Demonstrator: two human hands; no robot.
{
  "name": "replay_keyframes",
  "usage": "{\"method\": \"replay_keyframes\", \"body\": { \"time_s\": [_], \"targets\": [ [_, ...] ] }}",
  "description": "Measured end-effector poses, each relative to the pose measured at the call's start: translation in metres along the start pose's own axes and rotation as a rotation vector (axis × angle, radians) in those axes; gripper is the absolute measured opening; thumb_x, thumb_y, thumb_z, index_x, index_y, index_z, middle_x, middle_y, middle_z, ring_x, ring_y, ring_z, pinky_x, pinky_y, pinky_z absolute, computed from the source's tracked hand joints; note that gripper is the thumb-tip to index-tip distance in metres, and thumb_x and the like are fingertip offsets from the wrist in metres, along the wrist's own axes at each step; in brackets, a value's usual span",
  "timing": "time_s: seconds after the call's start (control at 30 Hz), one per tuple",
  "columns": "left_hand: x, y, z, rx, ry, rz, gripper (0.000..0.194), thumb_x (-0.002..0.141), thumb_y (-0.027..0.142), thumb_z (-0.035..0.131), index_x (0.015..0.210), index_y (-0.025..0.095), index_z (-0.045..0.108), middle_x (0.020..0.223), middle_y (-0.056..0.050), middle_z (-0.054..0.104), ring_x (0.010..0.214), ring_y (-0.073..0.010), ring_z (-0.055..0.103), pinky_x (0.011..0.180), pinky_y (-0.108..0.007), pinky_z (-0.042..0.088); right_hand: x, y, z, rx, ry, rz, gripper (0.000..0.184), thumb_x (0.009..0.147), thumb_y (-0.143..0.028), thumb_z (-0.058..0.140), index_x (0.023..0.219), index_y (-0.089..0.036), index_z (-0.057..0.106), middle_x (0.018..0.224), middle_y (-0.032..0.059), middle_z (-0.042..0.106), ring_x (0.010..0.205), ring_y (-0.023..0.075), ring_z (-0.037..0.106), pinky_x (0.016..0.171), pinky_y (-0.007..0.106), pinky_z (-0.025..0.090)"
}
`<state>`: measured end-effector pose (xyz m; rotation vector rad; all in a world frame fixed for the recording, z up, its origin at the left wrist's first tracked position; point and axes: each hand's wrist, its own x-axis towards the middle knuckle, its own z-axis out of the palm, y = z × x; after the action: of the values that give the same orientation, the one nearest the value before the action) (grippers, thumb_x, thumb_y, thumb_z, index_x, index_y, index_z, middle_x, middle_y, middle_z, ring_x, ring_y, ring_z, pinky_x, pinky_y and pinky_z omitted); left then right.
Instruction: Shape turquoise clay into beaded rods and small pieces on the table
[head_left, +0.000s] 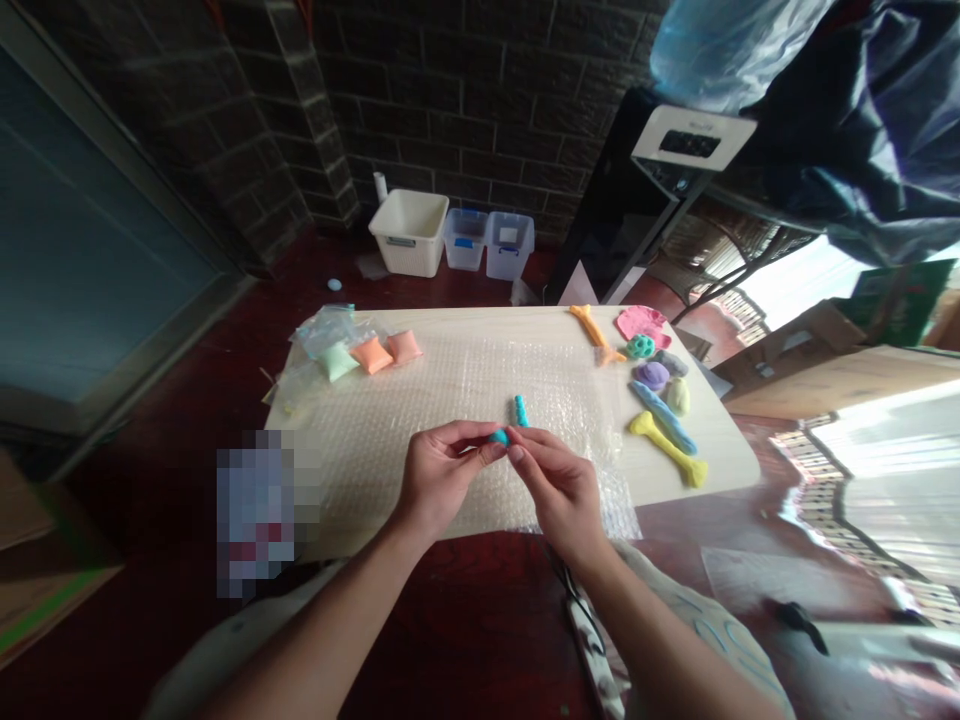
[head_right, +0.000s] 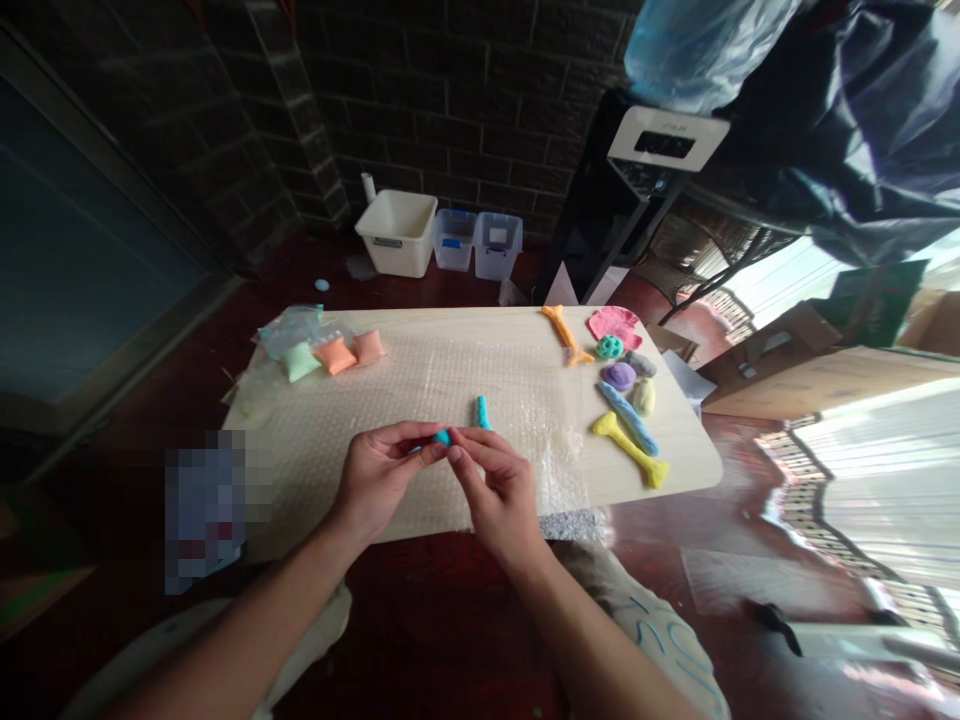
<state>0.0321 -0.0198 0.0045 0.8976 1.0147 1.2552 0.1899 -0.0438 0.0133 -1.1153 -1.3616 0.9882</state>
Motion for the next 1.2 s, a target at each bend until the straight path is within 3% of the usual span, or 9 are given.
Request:
{"method": "replay_keyframes", "body": {
  "time_s": [0.13, 0.23, 0.3, 0.43, 0.53, 0.63, 0.83, 1.03, 1.2],
  "targets": [
    [0.001, -0.001, -0.001, 0.009, 0.048, 0.033, 0.029, 0.070, 0.028, 0.095, 0.095, 0.018, 0.085, 0.098, -0.009, 0.084, 0.092, -0.0244, 0.079, 0.089, -0.037, 0.064, -0.008, -0.002, 0.005, -0.147, -0.081, -0.092, 0.036, 0.105, -0.030, 0.062, 0.140, -0.033, 0.069, 0.139, 0.0088, 0.072, 0.132, 0.0292, 0.065, 0.113, 0.052, 0.051],
    [0.003, -0.002, -0.003, -0.068, 0.084, -0.015, 0.033, 0.071, 0.028, 0.095, 0.100, 0.018, 0.085, 0.101, -0.010, 0.084, 0.094, -0.0234, 0.078, 0.093, -0.038, 0.062, -0.013, -0.002, 0.007, -0.254, -0.189, -0.140, 0.056, 0.105, -0.030, 0.061, 0.160, -0.031, 0.046, 0.157, 0.0097, 0.058, 0.146, 0.0307, 0.053, 0.121, 0.056, 0.044],
    [0.004, 0.000, -0.003, -0.155, 0.074, -0.064, 0.033, 0.071, 0.028, 0.095, 0.101, 0.018, 0.085, 0.102, -0.010, 0.084, 0.096, -0.0222, 0.078, 0.096, -0.037, 0.061, -0.013, -0.003, 0.006, -0.291, -0.241, -0.157, 0.062, 0.105, -0.029, 0.061, 0.163, -0.031, 0.039, 0.161, 0.0094, 0.052, 0.151, 0.0310, 0.047, 0.123, 0.057, 0.041],
    [0.005, 0.006, -0.001, -0.341, -0.040, -0.153, 0.030, 0.073, 0.026, 0.093, 0.102, 0.019, 0.084, 0.102, -0.009, 0.084, 0.094, -0.0203, 0.078, 0.096, -0.038, 0.062, -0.006, -0.001, -0.001, -0.197, -0.140, -0.120, 0.046, 0.107, -0.029, 0.057, 0.153, -0.033, 0.056, 0.151, 0.0085, 0.063, 0.141, 0.0285, 0.058, 0.118, 0.055, 0.047],
    [0.003, 0.010, 0.003, -0.351, -0.163, -0.201, 0.027, 0.079, 0.027, 0.089, 0.104, 0.017, 0.084, 0.105, -0.011, 0.083, 0.094, -0.0209, 0.078, 0.094, -0.038, 0.062, 0.002, 0.003, -0.007, -0.101, -0.039, -0.111, 0.032, 0.104, -0.028, 0.064, 0.134, -0.035, 0.073, 0.137, 0.0070, 0.072, 0.129, 0.0268, 0.067, 0.112, 0.051, 0.053],
    [0.000, 0.010, 0.004, -0.322, -0.247, -0.222, 0.025, 0.083, 0.029, 0.086, 0.104, 0.015, 0.084, 0.106, -0.013, 0.083, 0.094, -0.0215, 0.077, 0.098, -0.041, 0.060, 0.006, 0.006, -0.010, -0.087, -0.023, -0.140, 0.024, 0.097, -0.025, 0.074, 0.118, -0.034, 0.080, 0.126, 0.0062, 0.077, 0.119, 0.0262, 0.072, 0.107, 0.049, 0.057],
    [-0.002, 0.006, 0.000, -0.289, -0.231, -0.239, 0.024, 0.080, 0.028, 0.089, 0.100, 0.015, 0.085, 0.099, -0.012, 0.083, 0.088, -0.0203, 0.078, 0.096, -0.042, 0.061, 0.007, 0.004, -0.010, -0.226, -0.031, -0.205, 0.016, 0.094, -0.020, 0.076, 0.105, -0.029, 0.083, 0.113, 0.0078, 0.079, 0.105, 0.0250, 0.076, 0.094, 0.044, 0.062],
    [-0.001, 0.004, 0.001, -0.235, -0.225, -0.217, 0.028, 0.087, 0.037, 0.083, 0.105, 0.016, 0.084, 0.099, -0.013, 0.083, 0.091, -0.0239, 0.079, 0.089, -0.038, 0.063, 0.005, 0.002, -0.011, -0.303, -0.105, -0.243, 0.037, 0.093, -0.024, 0.078, 0.129, -0.029, 0.075, 0.125, 0.0104, 0.075, 0.102, 0.0241, 0.075, 0.089, 0.041, 0.064],
    [-0.004, 0.009, 0.001, -0.219, -0.248, -0.225, 0.030, 0.091, 0.040, 0.079, 0.107, 0.014, 0.084, 0.097, -0.013, 0.083, 0.087, -0.0225, 0.079, 0.086, -0.038, 0.064, 0.002, 0.000, -0.013, -0.397, -0.066, -0.279, 0.023, 0.095, -0.022, 0.075, 0.117, -0.027, 0.080, 0.114, 0.0097, 0.078, 0.097, 0.0236, 0.076, 0.084, 0.039, 0.065]
  ]
}}
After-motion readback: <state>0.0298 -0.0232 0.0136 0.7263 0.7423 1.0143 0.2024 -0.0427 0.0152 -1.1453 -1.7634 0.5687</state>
